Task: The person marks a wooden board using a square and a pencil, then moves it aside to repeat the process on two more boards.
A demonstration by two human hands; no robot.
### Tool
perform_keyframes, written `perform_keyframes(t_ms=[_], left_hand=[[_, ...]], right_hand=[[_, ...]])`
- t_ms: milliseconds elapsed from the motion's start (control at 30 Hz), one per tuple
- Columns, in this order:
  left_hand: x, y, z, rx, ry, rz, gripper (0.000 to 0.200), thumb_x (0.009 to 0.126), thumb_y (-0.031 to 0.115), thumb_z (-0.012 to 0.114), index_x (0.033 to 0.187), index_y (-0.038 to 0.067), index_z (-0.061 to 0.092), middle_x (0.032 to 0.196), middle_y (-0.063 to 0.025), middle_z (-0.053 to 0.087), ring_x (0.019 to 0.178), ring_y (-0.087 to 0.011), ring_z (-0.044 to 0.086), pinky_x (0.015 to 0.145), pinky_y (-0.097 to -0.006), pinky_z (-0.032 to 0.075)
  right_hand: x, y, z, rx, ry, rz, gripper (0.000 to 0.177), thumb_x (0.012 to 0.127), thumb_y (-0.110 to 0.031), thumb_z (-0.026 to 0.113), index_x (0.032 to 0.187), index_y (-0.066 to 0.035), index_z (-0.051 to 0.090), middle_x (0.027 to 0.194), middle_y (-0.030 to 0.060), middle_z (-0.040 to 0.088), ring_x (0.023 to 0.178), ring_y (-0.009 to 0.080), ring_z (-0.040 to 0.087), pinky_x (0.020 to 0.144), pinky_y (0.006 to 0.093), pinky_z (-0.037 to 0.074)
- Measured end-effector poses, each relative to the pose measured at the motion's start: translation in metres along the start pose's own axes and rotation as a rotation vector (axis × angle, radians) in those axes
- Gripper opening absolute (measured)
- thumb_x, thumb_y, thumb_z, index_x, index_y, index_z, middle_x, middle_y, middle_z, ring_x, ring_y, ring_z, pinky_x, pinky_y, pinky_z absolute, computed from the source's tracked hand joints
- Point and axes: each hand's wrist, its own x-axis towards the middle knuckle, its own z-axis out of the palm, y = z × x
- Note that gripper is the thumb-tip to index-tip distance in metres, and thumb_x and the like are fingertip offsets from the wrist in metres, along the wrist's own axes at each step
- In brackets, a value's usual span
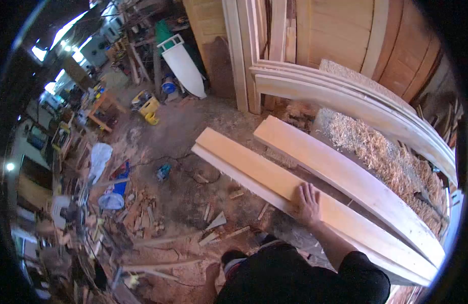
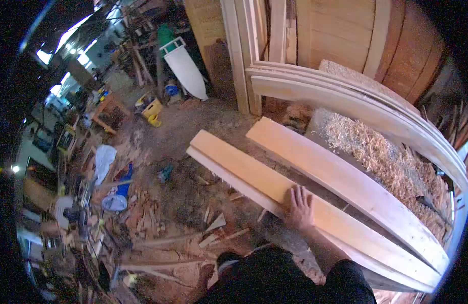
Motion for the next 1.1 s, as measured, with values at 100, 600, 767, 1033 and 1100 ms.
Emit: perform_keyframes(t_ms=[100,600,767,1033,1100], left_hand=[[0.024,-0.001,-0.065,-0.411,0.018,-0.195,0.022,0.091,0.023,0.062,0.108,0.009,0.069,0.093,-0.0123,0.067,0.087,-0.0280,0.066,0.078,-0.0432,0.055],[0.559,0.432,-0.317,0.674,-0.306,0.108,0.011,0.090,0.008,0.062,0.100,0.004,0.065,0.082,-0.0083,0.066,0.068,-0.0194,0.064,0.063,-0.0351,0.054],[0.647,0.695,-0.178,0.537,-0.503,0.555,0.016,0.101,0.015,0.059,0.109,0.003,0.067,0.092,-0.0034,0.068,0.080,-0.0133,0.064,0.070,-0.0296,0.053],[0.496,0.728,0.083,0.888,-1.538,0.495,0.046,0.103,0.036,0.061,0.137,0.005,0.057,0.120,-0.0057,0.069,0.109,-0.0167,0.064,0.095,-0.0328,0.050],[0.465,0.701,0.110,1.048,-1.724,0.132,0.053,0.101,0.034,0.065,0.142,0.005,0.052,0.129,-0.0055,0.065,0.116,-0.0167,0.061,0.100,-0.0342,0.049]], right_hand=[[0.053,-0.049,0.003,0.023,-0.021,0.089,0.095,0.091,-0.061,0.060,0.159,-0.005,0.026,0.167,0.0197,0.018,0.156,0.0354,0.013,0.121,0.0633,0.014],[0.123,-0.196,0.086,-0.078,0.530,1.140,0.061,0.100,-0.038,0.058,0.154,-0.016,0.043,0.163,0.0249,0.026,0.152,0.0437,0.023,0.120,0.0603,0.023],[0.168,-0.244,0.130,0.049,0.677,1.403,0.077,0.097,-0.039,0.057,0.161,-0.010,0.026,0.167,0.0246,0.012,0.155,0.0426,0.010,0.126,0.0479,0.013],[0.200,-0.262,0.096,0.077,0.745,1.569,0.071,0.094,-0.038,0.056,0.157,-0.011,0.036,0.167,0.0208,0.017,0.155,0.0400,0.013,0.126,0.0471,0.016],[0.207,-0.269,0.106,-0.029,0.822,1.676,0.080,0.093,-0.039,0.061,0.159,-0.007,0.027,0.165,0.0256,0.018,0.153,0.0431,0.017,0.125,0.0480,0.019]])
